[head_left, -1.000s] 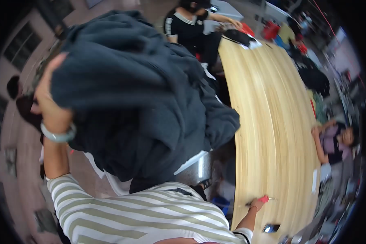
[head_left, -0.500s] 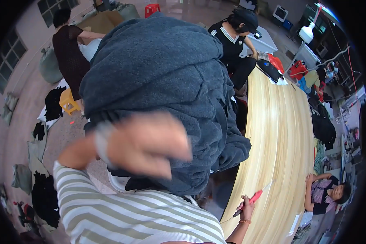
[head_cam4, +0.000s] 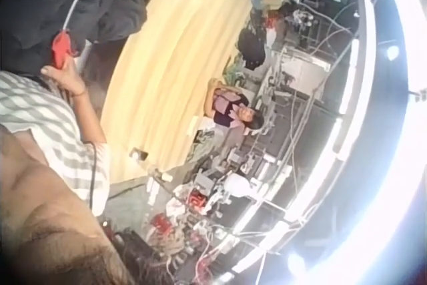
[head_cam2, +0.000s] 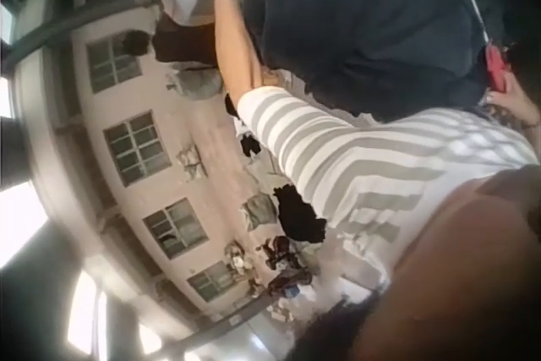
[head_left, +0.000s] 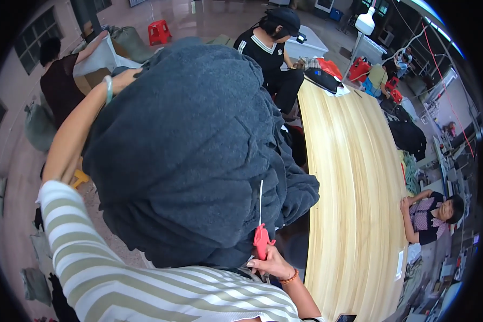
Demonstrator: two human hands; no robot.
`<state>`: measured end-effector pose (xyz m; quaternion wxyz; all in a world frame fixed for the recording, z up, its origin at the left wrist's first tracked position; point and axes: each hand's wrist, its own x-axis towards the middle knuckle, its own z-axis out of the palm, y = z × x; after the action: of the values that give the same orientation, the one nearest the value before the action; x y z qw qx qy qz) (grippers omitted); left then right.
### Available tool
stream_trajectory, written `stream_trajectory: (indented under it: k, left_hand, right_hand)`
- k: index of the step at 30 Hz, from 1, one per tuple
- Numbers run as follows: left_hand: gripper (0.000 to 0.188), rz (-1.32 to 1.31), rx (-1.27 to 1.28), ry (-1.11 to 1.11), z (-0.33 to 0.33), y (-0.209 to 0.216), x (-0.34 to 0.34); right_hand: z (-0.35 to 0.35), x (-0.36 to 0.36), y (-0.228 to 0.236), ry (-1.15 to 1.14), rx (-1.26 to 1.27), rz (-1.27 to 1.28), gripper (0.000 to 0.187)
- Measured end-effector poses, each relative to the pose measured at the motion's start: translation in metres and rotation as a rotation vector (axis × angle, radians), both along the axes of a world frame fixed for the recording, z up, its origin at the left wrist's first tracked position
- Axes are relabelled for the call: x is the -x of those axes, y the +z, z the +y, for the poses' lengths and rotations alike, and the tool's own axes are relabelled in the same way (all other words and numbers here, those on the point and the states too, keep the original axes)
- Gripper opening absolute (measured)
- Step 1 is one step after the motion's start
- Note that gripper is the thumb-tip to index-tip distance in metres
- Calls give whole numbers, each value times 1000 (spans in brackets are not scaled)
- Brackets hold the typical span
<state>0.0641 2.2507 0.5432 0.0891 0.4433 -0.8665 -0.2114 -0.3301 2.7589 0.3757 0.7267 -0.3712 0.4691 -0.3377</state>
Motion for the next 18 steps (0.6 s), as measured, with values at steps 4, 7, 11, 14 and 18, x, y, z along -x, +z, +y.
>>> stream_trajectory:
  k: [4, 7, 11, 14, 18]
  left_hand:
    - [50, 512, -1074, 354, 98, -15, 29]
    - [77, 79, -590, -179, 226, -24, 104]
    - [75, 368, -710, -175, 286, -91, 133]
    - [86, 419, -693, -192, 309, -86, 181]
    - [92, 491, -694, -291, 337, -56, 271]
  right_hand:
    - [-6, -11, 1, -174, 105, -93, 43]
    - [-9, -2, -39, -276, 182, -119, 49]
    - [9, 16, -75, -475, 175, -404, 59]
    - [23, 46, -83, -536, 224, -352, 65]
    - [58, 103, -66, -700, 241, -279, 56]
